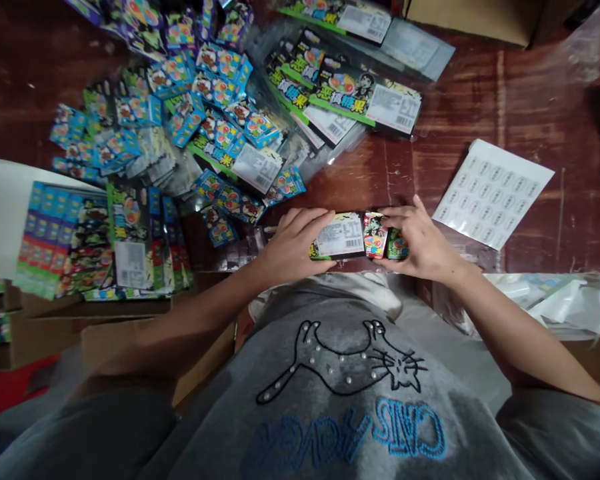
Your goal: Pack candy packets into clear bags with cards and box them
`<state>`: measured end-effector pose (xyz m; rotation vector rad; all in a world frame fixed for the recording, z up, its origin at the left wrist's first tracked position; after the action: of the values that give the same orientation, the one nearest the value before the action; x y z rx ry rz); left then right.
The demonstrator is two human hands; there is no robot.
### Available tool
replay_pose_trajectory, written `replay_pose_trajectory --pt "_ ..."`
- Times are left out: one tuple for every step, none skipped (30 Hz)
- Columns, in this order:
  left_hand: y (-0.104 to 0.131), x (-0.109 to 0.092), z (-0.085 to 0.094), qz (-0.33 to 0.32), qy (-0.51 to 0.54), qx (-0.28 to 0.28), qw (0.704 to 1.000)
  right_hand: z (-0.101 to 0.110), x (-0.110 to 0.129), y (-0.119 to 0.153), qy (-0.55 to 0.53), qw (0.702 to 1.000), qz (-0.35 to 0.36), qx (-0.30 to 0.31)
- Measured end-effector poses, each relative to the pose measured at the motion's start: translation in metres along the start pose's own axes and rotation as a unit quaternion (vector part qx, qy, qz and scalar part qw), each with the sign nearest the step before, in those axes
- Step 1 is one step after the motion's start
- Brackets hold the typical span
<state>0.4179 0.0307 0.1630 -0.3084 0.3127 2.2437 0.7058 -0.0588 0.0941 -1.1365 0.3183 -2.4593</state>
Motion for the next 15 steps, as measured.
replay_pose_trajectory --pt "0.0 -0.001 0.0 0.002 -0.001 -0.004 1.0 0.001 0.001 0.0 0.001 1.0 -0.001 -0.007" --pt "0.001 -0.001 0.0 0.002 -0.003 -0.008 1.0 0.002 0.002 0.0 0.0 1.0 0.004 -0.011" --pt "0.001 -0.003 0.001 -0.001 -0.004 -0.009 1.0 0.002 0.002 -0.001 -0.003 1.0 0.014 -0.006" --pt "0.001 -0.004 0.001 -0.008 -0.007 -0.01 1.0 0.002 0.003 -0.003 -0.008 1.0 0.025 0.005" --pt "0.0 -0.005 0.001 -0.018 -0.011 -0.01 1.0 0.001 0.003 -0.005 -0.013 0.999 0.036 0.022" --pt "0.0 -0.006 0.001 -0.029 -0.015 -0.008 0.999 0.001 0.002 -0.008 -0.018 0.998 0.046 0.041" --pt "-0.001 -0.006 0.001 -0.037 -0.018 -0.006 0.999 0.001 0.002 -0.01 -0.023 0.997 0.053 0.057" --pt "-0.002 -0.006 0.002 -0.042 -0.02 -0.003 0.999 0.003 0.001 -0.011 -0.026 0.996 0.055 0.068" --pt "-0.003 -0.006 0.002 -0.041 -0.021 0.0 0.999 0.006 0.0 -0.012 -0.026 0.995 0.051 0.077" --pt "-0.004 -0.005 0.002 -0.036 -0.02 0.003 0.999 0.011 -0.001 -0.011 -0.02 0.996 0.042 0.082" --pt "-0.005 -0.004 0.002 -0.029 -0.02 0.006 0.999 0.016 -0.003 -0.009 -0.01 0.996 0.03 0.086" --pt "-0.006 -0.004 0.002 -0.022 -0.02 0.008 1.0 0.023 -0.005 -0.007 0.002 0.996 0.016 0.089" --pt "-0.006 -0.003 0.002 -0.016 -0.02 0.009 1.0 0.029 -0.008 -0.005 0.014 0.996 0.003 0.093" --pt "-0.007 -0.003 0.001 -0.014 -0.02 0.009 1.0 0.034 -0.01 -0.003 0.022 0.995 -0.005 0.095" --pt "-0.008 -0.003 0.0 -0.013 -0.019 0.008 1.0 0.037 -0.013 -0.002 0.023 0.995 -0.006 0.096"
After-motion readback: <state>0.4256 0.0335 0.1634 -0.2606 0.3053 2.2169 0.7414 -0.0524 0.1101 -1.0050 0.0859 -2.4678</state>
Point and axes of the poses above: each hand's wrist, its own y-axis away from the middle knuckle, its own z-axis out of the back of the hand, x = y × z, the point moved 1 cm from there along -y, towards the middle knuckle, and after that the axes turned 1 degree about -y, right-handed, at the moved point
